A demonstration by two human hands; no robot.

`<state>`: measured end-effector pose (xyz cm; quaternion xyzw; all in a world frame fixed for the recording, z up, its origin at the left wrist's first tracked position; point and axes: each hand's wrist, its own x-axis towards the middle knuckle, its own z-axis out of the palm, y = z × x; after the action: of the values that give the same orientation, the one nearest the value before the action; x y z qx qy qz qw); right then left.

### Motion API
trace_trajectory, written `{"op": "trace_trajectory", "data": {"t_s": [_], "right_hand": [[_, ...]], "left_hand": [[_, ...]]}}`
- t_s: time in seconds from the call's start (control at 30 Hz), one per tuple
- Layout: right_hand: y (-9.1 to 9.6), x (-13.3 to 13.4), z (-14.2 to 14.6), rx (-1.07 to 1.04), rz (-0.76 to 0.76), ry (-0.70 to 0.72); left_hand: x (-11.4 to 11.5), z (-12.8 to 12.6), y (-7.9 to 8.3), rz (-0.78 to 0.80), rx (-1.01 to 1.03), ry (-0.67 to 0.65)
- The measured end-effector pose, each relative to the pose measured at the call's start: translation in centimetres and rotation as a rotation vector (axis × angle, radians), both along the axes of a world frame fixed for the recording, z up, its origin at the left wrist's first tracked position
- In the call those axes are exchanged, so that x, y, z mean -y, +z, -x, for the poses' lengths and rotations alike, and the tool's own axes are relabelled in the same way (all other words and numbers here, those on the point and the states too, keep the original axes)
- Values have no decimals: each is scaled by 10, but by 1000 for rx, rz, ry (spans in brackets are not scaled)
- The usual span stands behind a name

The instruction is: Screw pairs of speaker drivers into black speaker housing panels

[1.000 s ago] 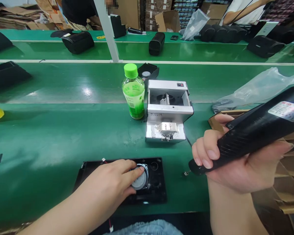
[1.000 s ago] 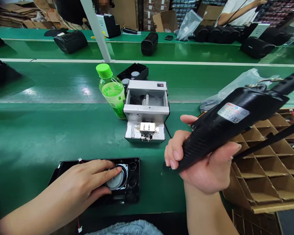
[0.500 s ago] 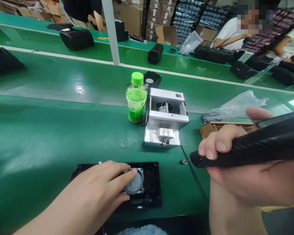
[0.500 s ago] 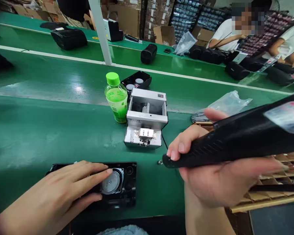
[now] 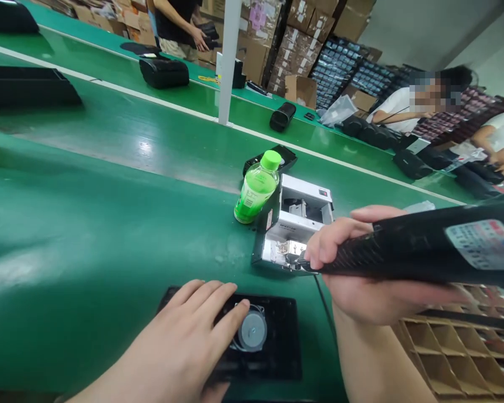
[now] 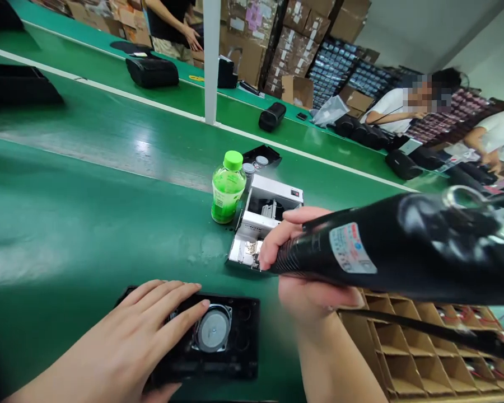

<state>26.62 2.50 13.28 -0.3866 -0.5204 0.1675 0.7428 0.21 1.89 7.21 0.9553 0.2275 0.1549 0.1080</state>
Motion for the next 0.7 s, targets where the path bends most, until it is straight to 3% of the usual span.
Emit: {"op": "trace_trajectory", "data": {"t_s": [0.17, 0.37, 0.57, 0.7], "right_hand": [[7, 1, 3, -62, 98, -95], [9, -5, -5, -102, 151, -132], [8, 1, 0, -81, 148, -151], [-6, 3, 5, -93, 162, -99]], "left_hand": [[-2, -1, 11, 75, 79, -69], [5, -9, 1, 190, 249, 48], [8, -15, -8, 217, 179, 58], [7, -20, -5, 193, 135, 44]]}}
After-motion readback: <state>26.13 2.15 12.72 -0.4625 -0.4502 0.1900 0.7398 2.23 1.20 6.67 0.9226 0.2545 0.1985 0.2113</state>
